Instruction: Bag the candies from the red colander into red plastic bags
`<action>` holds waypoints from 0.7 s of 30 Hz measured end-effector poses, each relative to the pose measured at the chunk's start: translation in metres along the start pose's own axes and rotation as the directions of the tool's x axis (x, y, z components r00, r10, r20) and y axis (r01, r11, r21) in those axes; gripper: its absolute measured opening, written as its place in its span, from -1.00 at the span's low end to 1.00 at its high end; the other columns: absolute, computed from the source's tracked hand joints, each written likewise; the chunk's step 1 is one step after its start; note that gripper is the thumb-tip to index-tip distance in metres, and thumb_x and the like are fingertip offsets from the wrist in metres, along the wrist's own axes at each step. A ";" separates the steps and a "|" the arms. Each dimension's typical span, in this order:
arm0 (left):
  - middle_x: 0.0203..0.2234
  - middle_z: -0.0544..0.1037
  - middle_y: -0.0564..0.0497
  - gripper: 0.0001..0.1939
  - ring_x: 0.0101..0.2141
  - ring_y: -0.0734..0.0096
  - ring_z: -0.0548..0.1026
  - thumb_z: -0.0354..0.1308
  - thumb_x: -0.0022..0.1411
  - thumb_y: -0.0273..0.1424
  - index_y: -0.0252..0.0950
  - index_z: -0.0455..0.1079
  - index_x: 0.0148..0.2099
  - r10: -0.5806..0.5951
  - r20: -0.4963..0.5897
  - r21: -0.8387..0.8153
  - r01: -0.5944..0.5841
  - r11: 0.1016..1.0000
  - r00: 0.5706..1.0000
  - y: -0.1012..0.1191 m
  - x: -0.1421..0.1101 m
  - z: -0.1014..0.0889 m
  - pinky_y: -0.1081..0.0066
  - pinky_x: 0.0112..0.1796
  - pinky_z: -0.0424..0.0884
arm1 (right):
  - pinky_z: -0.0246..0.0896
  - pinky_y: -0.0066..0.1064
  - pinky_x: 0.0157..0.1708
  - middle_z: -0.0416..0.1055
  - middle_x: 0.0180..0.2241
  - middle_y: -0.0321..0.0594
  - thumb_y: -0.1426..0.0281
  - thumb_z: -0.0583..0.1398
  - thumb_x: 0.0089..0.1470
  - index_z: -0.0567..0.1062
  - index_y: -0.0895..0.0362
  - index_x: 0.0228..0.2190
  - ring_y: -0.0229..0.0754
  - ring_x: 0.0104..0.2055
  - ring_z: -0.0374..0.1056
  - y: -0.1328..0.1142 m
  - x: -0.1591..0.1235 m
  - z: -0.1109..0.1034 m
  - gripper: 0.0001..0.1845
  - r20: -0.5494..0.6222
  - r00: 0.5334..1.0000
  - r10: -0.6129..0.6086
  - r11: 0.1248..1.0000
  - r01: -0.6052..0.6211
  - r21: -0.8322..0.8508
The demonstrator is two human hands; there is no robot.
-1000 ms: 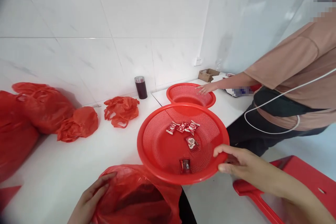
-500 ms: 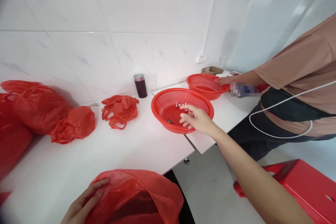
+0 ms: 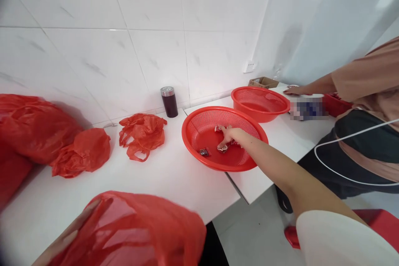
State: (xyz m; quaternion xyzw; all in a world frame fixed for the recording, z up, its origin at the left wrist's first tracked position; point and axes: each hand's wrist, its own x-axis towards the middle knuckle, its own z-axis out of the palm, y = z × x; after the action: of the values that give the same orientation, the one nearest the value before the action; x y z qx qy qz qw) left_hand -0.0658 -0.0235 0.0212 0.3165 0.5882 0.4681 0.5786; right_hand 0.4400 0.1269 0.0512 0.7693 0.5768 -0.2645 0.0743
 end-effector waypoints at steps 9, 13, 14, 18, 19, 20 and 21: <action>0.16 0.41 0.11 -0.47 0.12 -0.01 0.37 0.21 0.08 -0.23 0.01 0.39 0.14 -0.207 -0.046 -0.252 0.189 0.949 0.977 0.023 -0.004 0.046 0.25 -0.15 0.56 | 0.33 -0.41 -0.57 0.41 -0.02 -0.04 0.28 0.38 -0.17 0.14 -0.03 0.21 -0.13 -0.43 0.44 -0.004 0.011 0.002 -0.07 -0.028 0.990 -0.137 0.987 0.139 0.084; 0.16 0.41 0.10 -0.50 0.14 0.09 0.35 0.23 0.09 -0.32 -0.02 0.41 0.12 -0.149 -0.045 -0.232 0.134 0.963 0.988 0.023 -0.004 0.057 0.41 -0.17 0.55 | 0.26 -0.48 -0.62 0.45 -0.14 -0.08 0.44 0.37 -0.17 0.31 0.05 0.04 -0.21 -0.50 0.41 -0.006 0.008 0.012 -0.30 -0.079 0.990 -0.116 0.986 0.125 0.107; 0.17 0.40 0.10 -0.50 0.15 0.11 0.33 0.24 0.08 -0.33 -0.02 0.41 0.12 -0.132 -0.033 -0.228 0.121 0.966 0.991 0.022 -0.005 0.059 0.43 -0.16 0.54 | 0.25 -0.48 -0.62 0.46 -0.17 -0.10 0.48 0.36 -0.17 0.33 0.06 0.00 -0.22 -0.51 0.40 -0.007 0.006 0.013 -0.34 -0.094 0.990 -0.107 0.986 0.118 0.118; 0.18 0.39 0.12 -0.48 0.19 0.20 0.28 0.27 0.07 -0.32 -0.02 0.41 0.12 -0.044 -0.019 -0.184 0.040 0.982 0.999 0.018 -0.011 0.062 0.58 -0.15 0.49 | 0.24 -0.48 -0.64 0.46 -0.36 -0.19 0.56 0.30 -0.13 0.35 0.09 -0.13 -0.24 -0.58 0.37 -0.012 -0.004 0.007 -0.53 -0.156 0.985 -0.068 0.975 0.099 0.199; 0.19 0.38 0.13 -0.48 0.20 0.23 0.27 0.28 0.07 -0.31 -0.02 0.40 0.12 -0.025 -0.019 -0.166 0.021 0.986 1.000 0.017 -0.013 0.062 0.61 -0.16 0.48 | 0.24 -0.47 -0.64 0.45 -0.40 -0.22 0.56 0.28 -0.12 0.35 0.10 -0.16 -0.25 -0.59 0.36 -0.014 -0.008 0.004 -0.57 -0.171 0.983 -0.064 0.969 0.102 0.225; 0.20 0.36 0.15 -0.47 0.21 0.24 0.26 0.28 0.07 -0.30 -0.01 0.40 0.13 -0.014 -0.013 -0.150 0.012 0.989 1.000 0.016 -0.014 0.060 0.62 -0.15 0.47 | 0.25 -0.47 -0.64 0.43 -0.43 -0.24 0.56 0.27 -0.10 0.34 0.11 -0.20 -0.25 -0.60 0.36 -0.016 -0.014 -0.001 -0.62 -0.188 0.980 -0.064 0.961 0.111 0.252; 0.20 0.35 0.15 -0.47 0.21 0.24 0.25 0.28 0.08 -0.29 -0.01 0.39 0.13 -0.011 -0.006 -0.137 0.010 0.990 1.000 0.015 -0.015 0.059 0.61 -0.13 0.47 | 0.27 -0.48 -0.62 0.43 -0.43 -0.25 0.56 0.25 -0.07 0.33 0.11 -0.22 -0.27 -0.59 0.36 -0.020 -0.020 -0.007 -0.66 -0.207 0.976 -0.069 0.952 0.127 0.279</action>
State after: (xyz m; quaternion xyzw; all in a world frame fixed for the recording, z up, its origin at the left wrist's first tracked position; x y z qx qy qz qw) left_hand -0.0088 -0.0211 0.0470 0.2712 0.5583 0.5055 0.5994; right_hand 0.4203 0.1192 0.0710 0.7642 0.5738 -0.2732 -0.1094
